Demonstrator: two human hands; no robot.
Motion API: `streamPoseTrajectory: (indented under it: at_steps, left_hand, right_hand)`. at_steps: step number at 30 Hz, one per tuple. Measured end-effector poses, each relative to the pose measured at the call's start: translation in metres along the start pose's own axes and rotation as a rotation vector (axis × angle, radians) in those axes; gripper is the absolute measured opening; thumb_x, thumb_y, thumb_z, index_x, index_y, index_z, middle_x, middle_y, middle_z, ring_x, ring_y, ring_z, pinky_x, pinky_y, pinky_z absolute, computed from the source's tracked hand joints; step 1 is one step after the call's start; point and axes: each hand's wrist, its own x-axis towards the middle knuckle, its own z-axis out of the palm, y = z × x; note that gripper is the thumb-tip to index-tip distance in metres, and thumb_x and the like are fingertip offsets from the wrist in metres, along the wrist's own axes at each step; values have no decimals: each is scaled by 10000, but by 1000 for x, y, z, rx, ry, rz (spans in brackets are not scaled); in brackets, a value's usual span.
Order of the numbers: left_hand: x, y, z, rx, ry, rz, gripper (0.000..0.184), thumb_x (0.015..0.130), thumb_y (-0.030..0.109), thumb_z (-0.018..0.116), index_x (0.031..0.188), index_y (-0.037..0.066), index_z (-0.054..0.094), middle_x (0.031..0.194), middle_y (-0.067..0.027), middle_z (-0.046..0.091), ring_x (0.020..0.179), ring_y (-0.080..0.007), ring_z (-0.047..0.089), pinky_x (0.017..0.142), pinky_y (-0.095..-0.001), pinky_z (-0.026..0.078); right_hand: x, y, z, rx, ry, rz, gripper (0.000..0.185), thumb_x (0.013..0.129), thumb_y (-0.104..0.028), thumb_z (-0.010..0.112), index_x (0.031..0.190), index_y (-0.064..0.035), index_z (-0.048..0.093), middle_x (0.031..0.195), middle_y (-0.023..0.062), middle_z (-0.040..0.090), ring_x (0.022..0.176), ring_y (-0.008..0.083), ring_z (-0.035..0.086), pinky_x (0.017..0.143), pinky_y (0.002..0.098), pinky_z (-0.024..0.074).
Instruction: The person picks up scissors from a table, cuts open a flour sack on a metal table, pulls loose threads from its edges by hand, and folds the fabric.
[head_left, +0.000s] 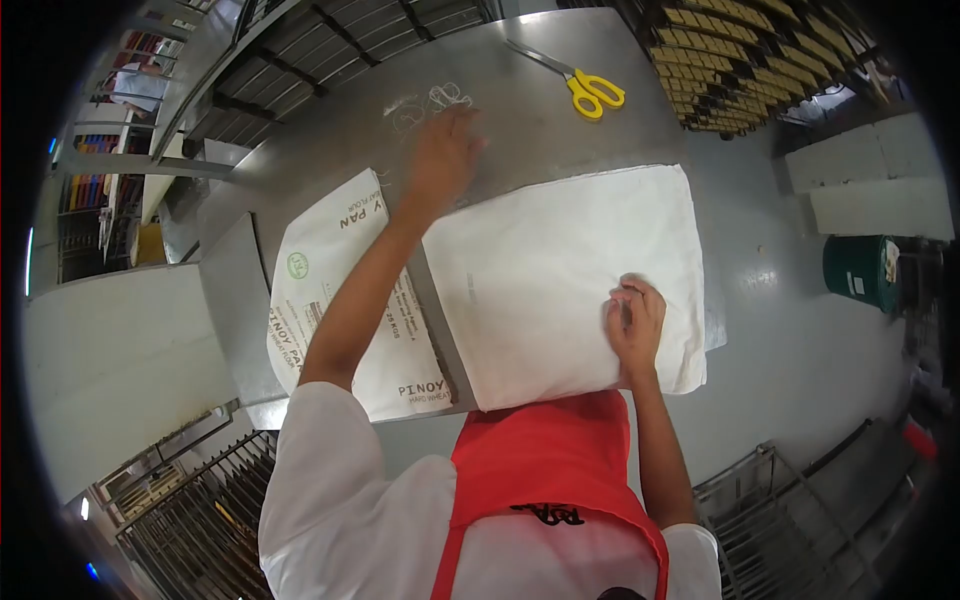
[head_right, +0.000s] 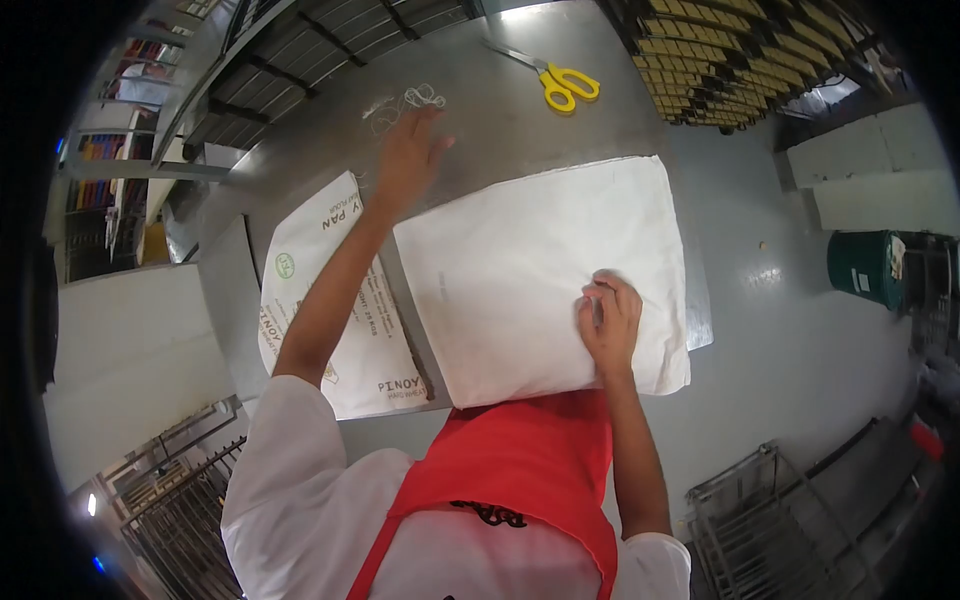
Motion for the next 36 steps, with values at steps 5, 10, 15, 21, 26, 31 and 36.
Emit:
streamPoseTrajectory:
  at_steps: [5,10,15,21,26,31,36]
  left_hand:
    - [-28,51,14,-87,-269,-58,429,926,422,614,1129,43,619,1130,-174,651,1076,-363,589,943,-475,431]
    - [-14,92,24,-18,-701,-276,567,807,538,708,1055,30,676,1035,-195,689,1044,-332,625,926,-465,450]
    - [-17,92,51,-253,-608,-254,545,801,509,725,1019,10,705,959,-171,707,963,-334,648,848,-438,476]
    - [9,83,80,-711,-657,-371,382,815,352,776,961,4,717,844,-106,696,744,-178,605,704,-335,476]
    - [18,79,87,-764,-697,-406,305,857,290,754,983,13,730,875,-58,709,752,-103,585,683,-279,467]
    - [20,79,82,-916,-615,-626,285,925,237,685,1124,35,714,968,-26,719,837,-83,609,732,-226,486]
    - [24,80,60,-1073,-564,-830,302,948,273,667,1132,35,699,929,-34,689,815,-104,627,746,-245,520]
  right_hand:
    - [-2,1,3,-14,4,-3,167,770,-64,663,935,-78,644,1140,88,618,1076,304,562,946,416,409]
    - [-1,-1,2,11,22,-3,166,780,-29,650,938,-83,648,1126,94,624,1078,303,562,949,411,416]
    - [0,1,1,9,25,-7,166,769,-28,656,925,-85,645,1116,92,627,1071,298,567,936,409,419]
    - [-2,11,-1,58,12,-32,179,757,-43,667,924,-99,634,1136,76,616,1077,292,564,939,415,412]
    - [-4,18,0,72,10,-24,187,760,-62,674,934,-107,625,1165,67,602,1092,294,557,952,432,403]
    - [-2,20,-5,106,10,-47,178,756,-57,675,920,-107,626,1168,72,599,1126,302,550,977,442,399]
    - [-2,21,-8,141,16,-56,159,758,-51,669,903,-101,628,1159,75,600,1132,305,549,988,447,398]
